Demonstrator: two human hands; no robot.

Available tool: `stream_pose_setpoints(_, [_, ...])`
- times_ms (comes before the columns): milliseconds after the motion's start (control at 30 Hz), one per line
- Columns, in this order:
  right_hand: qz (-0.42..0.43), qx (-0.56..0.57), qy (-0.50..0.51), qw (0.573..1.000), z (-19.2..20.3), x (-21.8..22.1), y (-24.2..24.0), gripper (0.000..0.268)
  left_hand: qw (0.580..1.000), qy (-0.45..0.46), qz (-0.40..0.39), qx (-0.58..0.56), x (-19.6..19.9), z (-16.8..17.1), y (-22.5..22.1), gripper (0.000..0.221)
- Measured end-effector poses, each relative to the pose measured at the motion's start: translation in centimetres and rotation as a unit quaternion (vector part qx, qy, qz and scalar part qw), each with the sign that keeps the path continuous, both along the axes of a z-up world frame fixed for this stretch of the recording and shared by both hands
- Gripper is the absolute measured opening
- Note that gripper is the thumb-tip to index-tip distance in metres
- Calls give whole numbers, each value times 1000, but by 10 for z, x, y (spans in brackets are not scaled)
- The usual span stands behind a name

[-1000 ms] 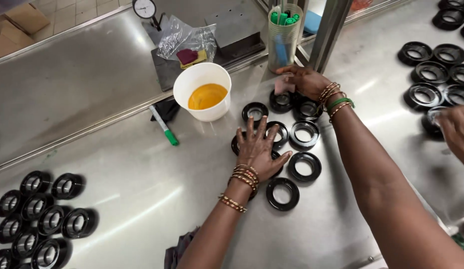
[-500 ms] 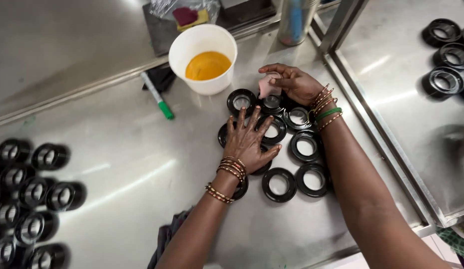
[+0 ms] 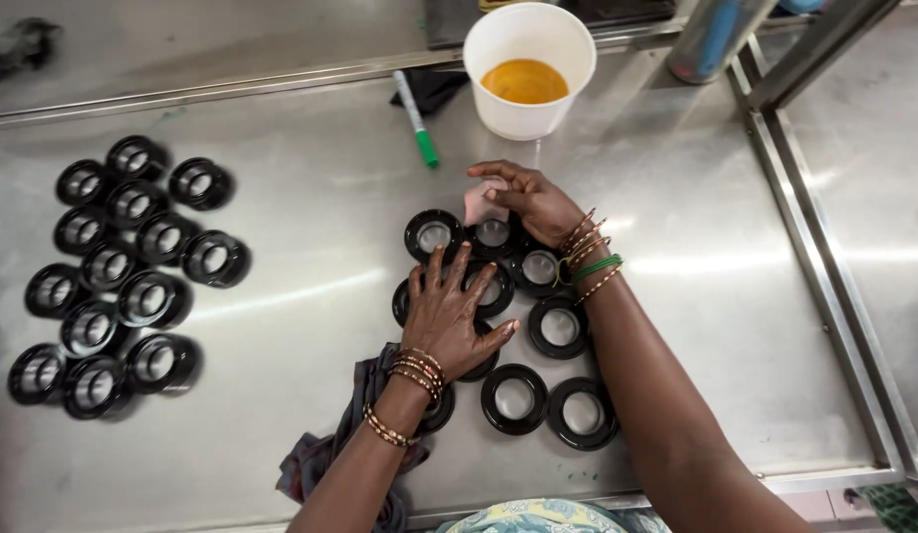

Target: Sorting, marking, and packaging metal bearing rings into plastic bags.

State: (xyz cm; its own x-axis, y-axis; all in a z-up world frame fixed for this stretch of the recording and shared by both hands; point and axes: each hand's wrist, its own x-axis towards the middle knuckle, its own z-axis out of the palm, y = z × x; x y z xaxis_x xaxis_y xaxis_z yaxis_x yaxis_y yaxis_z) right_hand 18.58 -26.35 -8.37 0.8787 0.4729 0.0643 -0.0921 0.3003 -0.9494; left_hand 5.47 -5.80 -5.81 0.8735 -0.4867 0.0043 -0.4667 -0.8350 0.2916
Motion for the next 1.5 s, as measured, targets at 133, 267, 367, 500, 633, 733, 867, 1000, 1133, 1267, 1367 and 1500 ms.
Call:
stream_pose_setpoints(133, [-24, 10, -5, 1000, -5, 11, 15, 41, 999, -8, 35, -23, -8, -8, 22, 86])
stream_pose_setpoints(267, [-260, -281, -107, 918, 35, 25, 21, 32, 987, -27, 55, -146, -10, -15, 30, 79])
stream_pose_setpoints(367, [-262, -549, -253, 752, 23, 64, 23, 44, 970, -36, 67, -231, -9, -7, 33, 70])
stream_pose_setpoints(500, [-70, -747, -147, 644, 70, 62, 77, 31, 916, -66, 112, -379, -8, -10, 40, 48])
stream_pose_setpoints(633, [-119, -760, -187, 611, 62, 93, 117, 30, 802, -45, 250, -541, 16, -35, 75, 25])
stream_pose_setpoints(733, [-130, -751, -198, 616, 38, 121, 134, 39, 732, -84, 330, -591, 31, -38, 110, 17])
stream_pose_setpoints(867, [-146, -732, -160, 645, 7, 160, 130, 44, 728, -161, 353, -565, 43, -44, 126, 16])
stream_pose_setpoints(1000, [-128, -584, -94, 796, 56, 106, 128, 44, 767, -110, 309, -552, 36, -27, 111, 23])
stream_pose_setpoints(1133, [-81, -448, -3, 890, 101, 6, 125, 31, 809, -83, 277, -511, 22, 1, 106, 40])
stream_pose_setpoints(1267, [-22, -325, -28, 945, 77, -49, 119, 23, 865, -95, 128, -476, 15, -1, 95, 67])
stream_pose_setpoints(1367, [-48, -340, -63, 937, 80, -76, 137, 23, 886, -54, 94, -450, 12, -9, 90, 61])
stream_pose_setpoints(1500, [-128, -416, -41, 899, 72, -84, 143, 28, 897, 127, 159, -393, 9, 21, 90, 56])
